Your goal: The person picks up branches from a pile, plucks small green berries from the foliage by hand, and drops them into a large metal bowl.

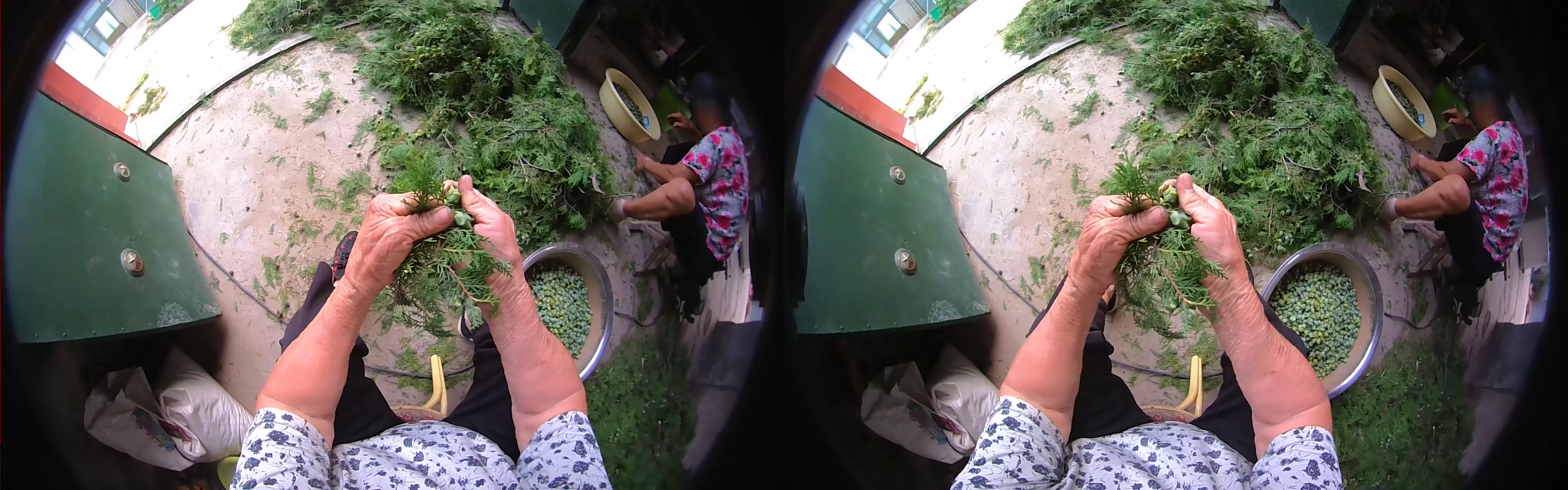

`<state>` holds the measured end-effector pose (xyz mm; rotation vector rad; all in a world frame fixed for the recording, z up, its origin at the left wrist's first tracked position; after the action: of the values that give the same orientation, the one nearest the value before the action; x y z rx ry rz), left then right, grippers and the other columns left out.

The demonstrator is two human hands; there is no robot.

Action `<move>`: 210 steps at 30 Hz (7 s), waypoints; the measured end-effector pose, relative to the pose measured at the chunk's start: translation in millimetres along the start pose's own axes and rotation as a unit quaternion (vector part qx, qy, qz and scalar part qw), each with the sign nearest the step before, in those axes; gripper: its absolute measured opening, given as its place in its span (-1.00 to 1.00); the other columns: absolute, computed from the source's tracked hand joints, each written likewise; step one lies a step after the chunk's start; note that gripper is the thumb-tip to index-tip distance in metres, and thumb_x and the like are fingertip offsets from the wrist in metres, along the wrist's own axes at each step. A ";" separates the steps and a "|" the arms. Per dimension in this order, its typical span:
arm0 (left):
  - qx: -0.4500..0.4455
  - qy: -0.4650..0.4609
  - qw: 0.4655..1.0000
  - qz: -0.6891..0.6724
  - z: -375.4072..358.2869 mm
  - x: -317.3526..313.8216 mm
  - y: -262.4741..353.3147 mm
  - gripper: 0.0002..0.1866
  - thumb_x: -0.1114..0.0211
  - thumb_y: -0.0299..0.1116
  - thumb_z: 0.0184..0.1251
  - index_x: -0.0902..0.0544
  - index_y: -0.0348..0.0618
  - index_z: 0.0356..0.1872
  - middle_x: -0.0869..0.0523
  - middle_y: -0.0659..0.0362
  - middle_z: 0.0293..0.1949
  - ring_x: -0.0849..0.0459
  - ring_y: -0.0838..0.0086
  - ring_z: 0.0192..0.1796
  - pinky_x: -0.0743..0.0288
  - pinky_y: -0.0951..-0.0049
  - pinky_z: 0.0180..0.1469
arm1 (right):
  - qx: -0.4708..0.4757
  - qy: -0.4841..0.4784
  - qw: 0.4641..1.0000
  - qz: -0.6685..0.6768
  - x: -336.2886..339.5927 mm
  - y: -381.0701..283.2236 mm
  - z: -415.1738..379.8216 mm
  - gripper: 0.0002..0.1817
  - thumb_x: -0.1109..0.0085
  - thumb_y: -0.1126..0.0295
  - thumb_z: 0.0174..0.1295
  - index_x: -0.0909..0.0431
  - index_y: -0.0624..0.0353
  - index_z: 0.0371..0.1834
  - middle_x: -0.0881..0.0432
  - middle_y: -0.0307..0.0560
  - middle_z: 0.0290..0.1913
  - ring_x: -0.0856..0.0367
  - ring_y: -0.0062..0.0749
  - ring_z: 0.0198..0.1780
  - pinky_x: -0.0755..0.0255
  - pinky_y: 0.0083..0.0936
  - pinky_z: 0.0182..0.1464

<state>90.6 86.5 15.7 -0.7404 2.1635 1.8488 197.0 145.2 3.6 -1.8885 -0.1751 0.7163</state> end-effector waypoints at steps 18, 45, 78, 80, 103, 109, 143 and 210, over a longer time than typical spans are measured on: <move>-0.077 0.017 0.990 0.120 -2.3 2.1 1.0 -0.76 -0.32 -0.29 0.16 -0.67 -0.28 -0.29 -0.65 0.34 -0.48 -0.49 0.73 -0.41 -0.40 0.64 -0.33 | -0.015 0.016 0.996 -0.086 12.3 -22.9 0.7 -0.52 -0.11 -0.10 0.17 -0.55 0.17 -0.32 -0.49 -0.39 -0.49 -0.37 -0.78 -0.51 -0.22 -0.80 -0.56; -0.003 0.048 0.996 -0.081 0.3 -0.3 -4.9 -0.86 -0.31 -0.46 0.13 -0.64 -0.31 -0.32 -0.68 0.20 -0.41 -0.62 0.60 -0.44 -0.53 0.57 -0.36 | -0.009 -0.032 0.999 -0.041 4.2 -12.6 3.2 -0.66 -0.16 0.11 0.20 -0.55 0.21 -0.26 -0.56 -0.34 -0.39 -0.46 -0.70 -0.41 -0.36 -0.72 -0.38; -0.105 0.201 0.969 -0.092 10.5 29.5 -1.6 -0.90 -0.27 -0.39 0.22 -0.60 -0.20 -0.32 -0.65 0.26 -0.43 -0.60 0.61 -0.50 -0.54 0.57 -0.48 | -0.048 -0.093 0.982 0.157 11.6 -16.4 6.9 -0.71 -0.15 0.46 0.19 -0.41 0.19 -0.03 -0.54 -0.22 -0.37 -0.54 -0.51 -0.47 -0.36 -0.66 -0.53; -0.068 0.139 0.984 -0.083 9.4 24.7 -2.5 -0.87 -0.30 -0.36 0.20 -0.61 -0.16 -0.29 -0.65 0.28 -0.39 -0.58 0.68 -0.41 -0.51 0.62 -0.45 | -0.045 -0.089 0.984 0.150 14.7 -14.2 8.4 -0.70 -0.15 0.46 0.19 -0.40 0.19 -0.01 -0.54 -0.22 -0.36 -0.54 -0.51 -0.49 -0.36 -0.66 -0.54; -0.022 0.043 0.999 0.013 6.2 -0.4 -7.9 -0.88 -0.28 -0.49 0.08 -0.64 -0.24 -0.33 -0.64 0.31 -0.43 -0.52 0.68 -0.41 -0.41 0.62 -0.33 | 0.360 0.086 0.833 -0.410 -0.5 -40.5 -2.5 -0.89 -0.12 0.59 0.14 -0.52 0.22 -0.27 -0.54 -0.26 -0.36 -0.46 -0.71 -0.35 -0.38 -0.72 -0.35; 0.008 0.028 0.999 -0.028 1.6 -3.1 -6.2 -0.91 -0.30 -0.51 0.04 -0.63 -0.24 -0.38 -0.63 0.31 -0.45 -0.52 0.66 -0.39 -0.40 0.58 -0.30 | 0.120 0.031 0.964 -0.234 14.1 -31.0 2.3 -0.85 -0.12 0.61 0.13 -0.53 0.17 -0.25 -0.54 -0.28 -0.38 -0.45 -0.68 -0.42 -0.35 -0.73 -0.42; -0.013 0.053 0.998 0.034 -2.2 0.4 -10.0 -0.91 -0.33 -0.43 0.05 -0.60 -0.18 -0.45 -0.57 0.38 -0.50 -0.46 0.69 -0.43 -0.34 0.60 -0.34 | 0.132 0.098 0.986 -0.009 17.3 -22.0 -2.3 -0.87 -0.25 0.51 0.10 -0.52 0.25 -0.30 -0.49 -0.31 -0.50 -0.40 -0.69 -0.56 -0.19 -0.74 -0.59; 0.031 0.030 0.997 -0.063 -94.4 -125.0 -113.4 -0.78 -0.24 -0.28 0.24 -0.55 -0.21 -0.22 -0.62 0.20 -0.30 -0.59 0.45 -0.28 -0.49 0.46 -0.23 | 0.248 0.190 0.894 -0.322 98.3 4.8 -226.2 -0.36 -0.23 0.26 0.12 -0.21 0.24 0.24 -0.43 0.20 0.07 -0.48 -0.04 0.07 -0.38 -0.33 0.09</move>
<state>268.9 15.0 -6.3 -0.9080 2.1463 1.7117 400.4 6.4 19.4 -1.3148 -0.3149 -0.0738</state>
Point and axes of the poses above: each hand's wrist, its own z-axis towards the middle knuckle, its own x-axis out of the back of the hand, y = z × x, the point moved 4 cm from there along z, towards the middle knuckle
